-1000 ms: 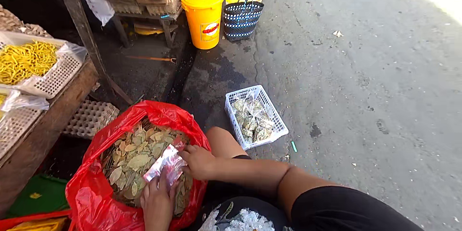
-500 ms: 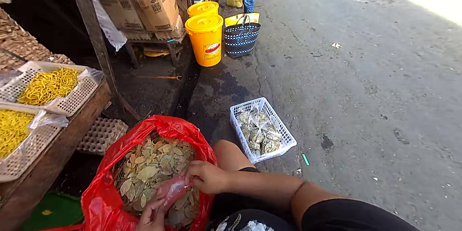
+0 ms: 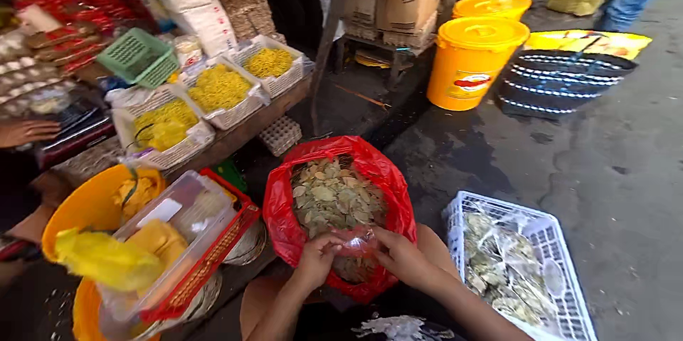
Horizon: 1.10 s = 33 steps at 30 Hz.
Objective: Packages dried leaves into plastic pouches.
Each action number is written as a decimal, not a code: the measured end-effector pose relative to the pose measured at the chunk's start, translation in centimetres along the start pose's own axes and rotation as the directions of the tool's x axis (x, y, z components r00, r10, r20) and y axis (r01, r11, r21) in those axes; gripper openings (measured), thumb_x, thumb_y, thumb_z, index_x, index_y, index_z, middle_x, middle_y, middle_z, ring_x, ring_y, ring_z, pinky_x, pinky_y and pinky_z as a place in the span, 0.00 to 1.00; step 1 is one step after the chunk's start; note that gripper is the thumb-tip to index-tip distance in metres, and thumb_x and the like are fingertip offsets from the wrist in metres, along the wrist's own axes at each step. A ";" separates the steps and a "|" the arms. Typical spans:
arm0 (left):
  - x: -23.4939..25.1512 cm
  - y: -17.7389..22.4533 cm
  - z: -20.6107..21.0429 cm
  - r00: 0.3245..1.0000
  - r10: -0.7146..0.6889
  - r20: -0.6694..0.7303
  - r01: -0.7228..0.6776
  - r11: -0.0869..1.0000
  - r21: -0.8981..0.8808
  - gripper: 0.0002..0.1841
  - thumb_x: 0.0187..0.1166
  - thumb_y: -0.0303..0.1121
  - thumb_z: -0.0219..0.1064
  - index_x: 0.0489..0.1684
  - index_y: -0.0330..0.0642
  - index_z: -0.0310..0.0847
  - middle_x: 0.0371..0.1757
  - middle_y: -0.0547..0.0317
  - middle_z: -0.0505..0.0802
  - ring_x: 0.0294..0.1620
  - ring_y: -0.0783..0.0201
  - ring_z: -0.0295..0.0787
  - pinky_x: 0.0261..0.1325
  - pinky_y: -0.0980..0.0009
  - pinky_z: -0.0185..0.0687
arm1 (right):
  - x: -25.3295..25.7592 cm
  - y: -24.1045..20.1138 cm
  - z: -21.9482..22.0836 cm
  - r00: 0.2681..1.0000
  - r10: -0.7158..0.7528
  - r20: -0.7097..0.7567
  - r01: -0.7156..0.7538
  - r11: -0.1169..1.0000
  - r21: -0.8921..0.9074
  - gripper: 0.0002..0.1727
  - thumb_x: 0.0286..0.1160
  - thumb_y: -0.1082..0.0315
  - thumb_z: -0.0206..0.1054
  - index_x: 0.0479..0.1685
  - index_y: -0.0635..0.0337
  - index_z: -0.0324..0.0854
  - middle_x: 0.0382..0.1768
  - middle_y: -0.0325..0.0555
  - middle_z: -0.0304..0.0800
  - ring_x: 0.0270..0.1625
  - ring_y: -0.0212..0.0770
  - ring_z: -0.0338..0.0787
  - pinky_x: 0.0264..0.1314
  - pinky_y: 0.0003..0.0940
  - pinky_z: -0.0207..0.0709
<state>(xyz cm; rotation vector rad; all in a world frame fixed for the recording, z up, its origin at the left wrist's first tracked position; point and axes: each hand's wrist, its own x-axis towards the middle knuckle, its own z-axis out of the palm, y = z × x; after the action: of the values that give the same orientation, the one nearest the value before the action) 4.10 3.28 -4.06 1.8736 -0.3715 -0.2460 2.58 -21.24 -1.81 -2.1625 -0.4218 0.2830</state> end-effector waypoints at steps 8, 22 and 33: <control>0.2 1.0 -0.8 0.984 0.147 0.101 -0.153 0.987 0.056 0.10 0.80 0.20 0.63 0.46 0.26 0.91 0.57 0.40 0.94 0.71 0.52 0.86 0.82 0.58 0.72 | -0.7 -1.5 -1.3 0.988 0.115 0.107 -0.107 0.991 -0.079 0.16 0.80 0.76 0.60 0.61 0.70 0.86 0.53 0.62 0.94 0.59 0.55 0.93 0.70 0.55 0.80; -0.1 3.0 -0.2 0.983 0.147 -0.113 -0.100 0.933 0.346 0.11 0.83 0.29 0.64 0.51 0.42 0.95 0.68 0.51 0.91 0.82 0.50 0.74 0.91 0.48 0.52 | -0.2 -1.0 2.7 0.980 0.023 -0.196 -0.022 1.000 0.009 0.11 0.69 0.72 0.65 0.42 0.67 0.92 0.32 0.49 0.95 0.33 0.38 0.93 0.42 0.44 0.87; -0.5 3.4 1.3 0.988 0.149 0.044 -0.154 0.909 0.386 0.10 0.79 0.30 0.69 0.50 0.36 0.93 0.70 0.46 0.89 0.82 0.44 0.74 0.89 0.42 0.53 | 1.0 -4.1 0.5 0.940 -0.287 -0.186 0.312 0.942 0.124 0.08 0.67 0.60 0.75 0.31 0.54 0.86 0.31 0.29 0.88 0.32 0.17 0.83 0.37 0.13 0.80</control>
<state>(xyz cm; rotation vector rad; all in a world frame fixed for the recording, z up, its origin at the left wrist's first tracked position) 2.76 1.30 -1.31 2.2202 -0.6086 -0.0812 2.51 -18.23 1.24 -1.9213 -0.6068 -0.0354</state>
